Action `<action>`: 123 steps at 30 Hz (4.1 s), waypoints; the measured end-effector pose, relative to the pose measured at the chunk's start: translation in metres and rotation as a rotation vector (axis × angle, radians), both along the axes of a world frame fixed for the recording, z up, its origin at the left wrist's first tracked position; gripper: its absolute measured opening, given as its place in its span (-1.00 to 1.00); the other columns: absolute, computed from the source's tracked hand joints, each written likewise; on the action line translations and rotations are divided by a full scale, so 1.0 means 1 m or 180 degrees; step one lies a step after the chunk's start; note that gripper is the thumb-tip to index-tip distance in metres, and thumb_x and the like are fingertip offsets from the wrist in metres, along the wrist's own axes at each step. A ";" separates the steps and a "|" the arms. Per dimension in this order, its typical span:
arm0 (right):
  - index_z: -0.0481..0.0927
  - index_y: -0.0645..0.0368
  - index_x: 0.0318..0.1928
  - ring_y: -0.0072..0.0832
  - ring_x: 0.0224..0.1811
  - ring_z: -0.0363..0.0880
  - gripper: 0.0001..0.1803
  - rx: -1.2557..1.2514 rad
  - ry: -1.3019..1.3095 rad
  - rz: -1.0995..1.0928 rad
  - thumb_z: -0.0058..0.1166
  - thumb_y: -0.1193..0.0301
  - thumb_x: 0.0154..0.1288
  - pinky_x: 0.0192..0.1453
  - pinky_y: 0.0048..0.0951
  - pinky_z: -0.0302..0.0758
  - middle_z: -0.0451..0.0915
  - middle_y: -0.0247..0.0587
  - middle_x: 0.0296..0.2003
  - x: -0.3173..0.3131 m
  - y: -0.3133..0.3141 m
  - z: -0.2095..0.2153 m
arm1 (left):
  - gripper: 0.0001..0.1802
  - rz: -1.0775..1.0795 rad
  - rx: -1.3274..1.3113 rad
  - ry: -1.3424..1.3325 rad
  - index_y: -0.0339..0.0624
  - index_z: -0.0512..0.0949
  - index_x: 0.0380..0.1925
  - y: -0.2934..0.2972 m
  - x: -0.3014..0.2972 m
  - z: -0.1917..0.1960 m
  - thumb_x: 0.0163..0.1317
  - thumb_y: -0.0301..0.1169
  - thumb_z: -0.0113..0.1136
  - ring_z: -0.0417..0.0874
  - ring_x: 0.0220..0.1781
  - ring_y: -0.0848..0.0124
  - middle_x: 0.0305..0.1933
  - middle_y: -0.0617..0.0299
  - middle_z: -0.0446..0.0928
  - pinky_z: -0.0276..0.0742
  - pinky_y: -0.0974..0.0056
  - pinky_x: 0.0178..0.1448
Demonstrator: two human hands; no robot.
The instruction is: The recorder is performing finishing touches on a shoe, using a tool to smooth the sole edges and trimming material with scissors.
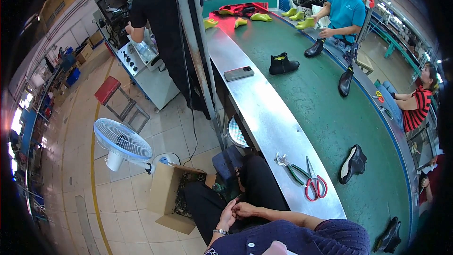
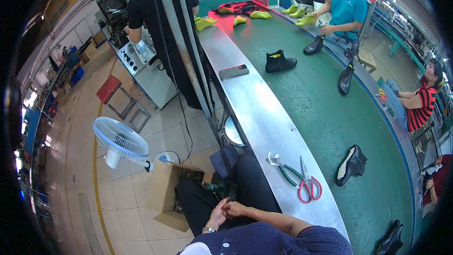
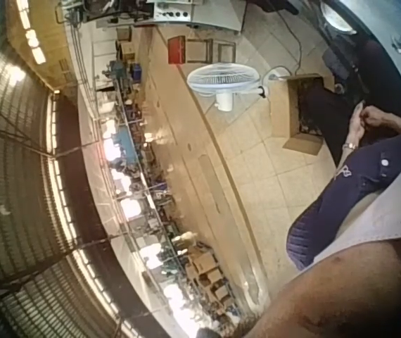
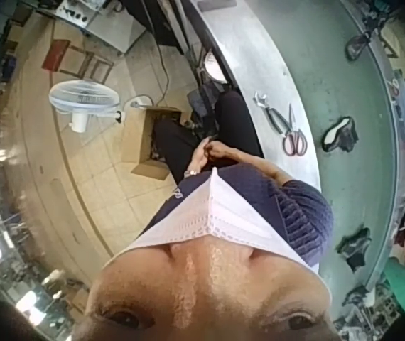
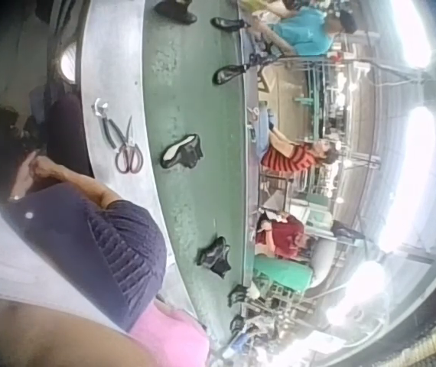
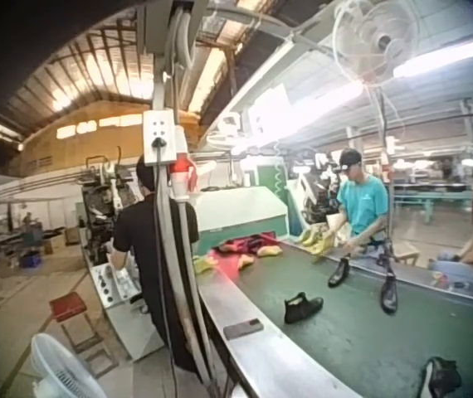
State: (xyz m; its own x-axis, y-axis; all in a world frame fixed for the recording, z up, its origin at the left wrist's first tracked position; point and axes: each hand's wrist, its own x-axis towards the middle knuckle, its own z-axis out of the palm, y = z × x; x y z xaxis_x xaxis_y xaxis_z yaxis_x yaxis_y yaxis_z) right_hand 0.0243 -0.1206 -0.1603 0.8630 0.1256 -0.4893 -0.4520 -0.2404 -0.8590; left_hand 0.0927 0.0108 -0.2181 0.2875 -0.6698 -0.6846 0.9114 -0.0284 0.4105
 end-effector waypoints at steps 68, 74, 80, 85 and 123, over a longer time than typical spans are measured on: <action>0.58 0.23 -0.38 -0.42 -0.46 0.64 -0.83 0.0166 0.0167 -0.0051 -0.13 0.56 0.12 -0.34 -0.39 0.57 0.63 -0.21 -0.49 0.005 0.000 0.000 | -0.67 0.0052 -0.0017 0.0093 -0.17 0.48 0.08 -0.002 0.005 0.002 0.41 -0.27 0.02 0.57 -0.01 0.39 -0.03 0.20 0.57 0.49 0.28 0.11; 0.58 0.21 -0.39 -0.43 -0.48 0.62 -0.84 0.0299 0.0142 -0.0104 -0.12 0.55 0.13 -0.37 -0.39 0.54 0.61 -0.22 -0.52 0.005 -0.001 0.003 | -0.67 0.0061 -0.0018 0.0080 -0.16 0.48 0.09 -0.003 0.005 0.005 0.41 -0.27 0.02 0.57 -0.01 0.40 -0.02 0.19 0.56 0.49 0.29 0.10; 0.58 0.20 -0.40 -0.44 -0.46 0.62 -0.83 0.0252 0.0114 -0.0127 -0.13 0.54 0.15 -0.35 -0.38 0.54 0.61 -0.23 -0.52 0.006 0.000 0.006 | -0.58 -0.0066 0.0012 -0.0059 -0.17 0.42 0.18 -0.001 0.007 0.004 0.40 -0.24 0.01 0.55 0.08 0.31 0.07 0.14 0.54 0.47 0.18 0.16; 0.58 0.21 -0.39 -0.43 -0.47 0.62 -0.82 0.0163 0.0066 -0.0057 -0.15 0.53 0.17 -0.35 -0.39 0.54 0.61 -0.23 -0.52 0.007 0.000 0.008 | -0.57 -0.0036 0.0015 -0.0128 -0.17 0.41 0.19 0.000 0.007 -0.002 0.41 -0.23 0.00 0.55 0.07 0.31 0.07 0.13 0.53 0.47 0.19 0.15; 0.56 0.24 -0.41 -0.42 -0.47 0.61 -0.86 0.0326 0.0182 -0.0156 -0.09 0.57 0.09 -0.37 -0.38 0.52 0.59 -0.23 -0.54 0.014 0.002 0.010 | -0.58 0.0028 0.0003 -0.0033 -0.13 0.41 0.19 0.002 0.013 0.000 0.40 -0.23 0.01 0.60 -0.01 0.33 -0.01 0.15 0.58 0.51 0.19 0.10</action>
